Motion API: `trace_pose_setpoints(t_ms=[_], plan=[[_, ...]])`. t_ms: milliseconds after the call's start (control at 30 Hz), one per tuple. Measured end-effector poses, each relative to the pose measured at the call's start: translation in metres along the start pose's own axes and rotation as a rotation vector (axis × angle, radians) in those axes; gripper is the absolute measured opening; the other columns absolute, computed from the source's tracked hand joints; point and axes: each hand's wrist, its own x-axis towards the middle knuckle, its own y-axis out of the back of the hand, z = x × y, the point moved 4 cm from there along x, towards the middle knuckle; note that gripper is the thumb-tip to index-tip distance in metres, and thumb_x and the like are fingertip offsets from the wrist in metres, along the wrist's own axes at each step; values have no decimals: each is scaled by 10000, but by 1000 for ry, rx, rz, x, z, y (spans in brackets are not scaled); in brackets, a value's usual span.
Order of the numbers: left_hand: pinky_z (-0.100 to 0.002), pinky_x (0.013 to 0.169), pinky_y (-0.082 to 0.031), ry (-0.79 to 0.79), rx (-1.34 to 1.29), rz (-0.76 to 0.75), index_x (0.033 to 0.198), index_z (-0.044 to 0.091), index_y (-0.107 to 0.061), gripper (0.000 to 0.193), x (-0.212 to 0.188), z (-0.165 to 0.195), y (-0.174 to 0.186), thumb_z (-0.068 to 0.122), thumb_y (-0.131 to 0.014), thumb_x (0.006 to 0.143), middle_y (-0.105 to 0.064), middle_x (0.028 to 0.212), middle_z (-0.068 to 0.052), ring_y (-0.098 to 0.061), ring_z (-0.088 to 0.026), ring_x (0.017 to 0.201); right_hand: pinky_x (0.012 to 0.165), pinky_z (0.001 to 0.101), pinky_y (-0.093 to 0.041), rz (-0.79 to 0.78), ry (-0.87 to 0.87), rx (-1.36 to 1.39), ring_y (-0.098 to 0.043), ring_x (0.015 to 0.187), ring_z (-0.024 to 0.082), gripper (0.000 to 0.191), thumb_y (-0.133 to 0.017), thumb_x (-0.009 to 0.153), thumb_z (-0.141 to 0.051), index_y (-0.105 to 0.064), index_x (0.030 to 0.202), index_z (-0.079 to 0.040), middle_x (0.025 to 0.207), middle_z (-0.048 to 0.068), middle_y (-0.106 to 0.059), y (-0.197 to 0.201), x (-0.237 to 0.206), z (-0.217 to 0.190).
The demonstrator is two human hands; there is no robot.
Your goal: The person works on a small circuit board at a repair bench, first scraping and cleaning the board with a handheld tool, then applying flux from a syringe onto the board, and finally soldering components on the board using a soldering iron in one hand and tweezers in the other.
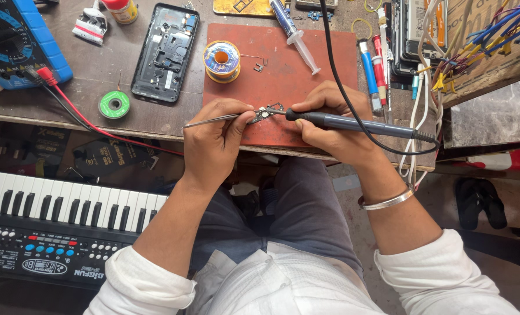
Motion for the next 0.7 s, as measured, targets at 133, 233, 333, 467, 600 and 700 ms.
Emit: trace_pose_setpoints(t_ms=[133,233,333,467,600,700], plan=[[-338,717,-569,8,5,-3,1041,25,-701,73,0,0,0,90,-727,1021,-739,987,-105,-727,-229,828,720,240,-525,-4,13,-9,-659,836,103,181,-784,833,-23,-755,1012,-17,950,60,-699,0,1,-2],[-338,722,-571,4,-3,-4,1044,25,-700,70,0,0,0,88,-723,1024,-738,993,-106,-729,-230,838,724,243,-523,-4,32,-31,-659,840,104,185,-788,832,-22,-756,1014,-19,947,60,-697,0,1,-2],[-338,725,-573,1,0,1,1043,25,-698,76,0,0,0,93,-727,1022,-734,990,-107,-729,-231,840,715,243,-516,-2,14,-16,-648,829,103,183,-789,832,-22,-759,1013,-20,939,58,-689,-1,1,-1],[-339,726,-571,6,-1,-4,1045,24,-698,75,0,0,0,90,-725,1023,-733,988,-108,-729,-231,840,708,239,-511,0,-6,0,-643,820,98,174,-786,839,-22,-756,1010,-19,939,55,-687,-1,0,0],[-340,726,-571,7,0,-6,1045,22,-696,77,0,0,0,89,-725,1021,-732,987,-110,-727,-234,838,716,238,-518,4,-4,21,-646,832,97,173,-779,840,-17,-750,1011,-17,951,57,-689,0,0,1],[-336,724,-573,13,-11,-8,1045,21,-694,78,0,0,0,90,-723,1022,-733,989,-109,-729,-229,833,719,240,-522,4,-5,14,-647,830,99,173,-780,838,-13,-752,1009,-14,948,60,-687,0,-1,2]])
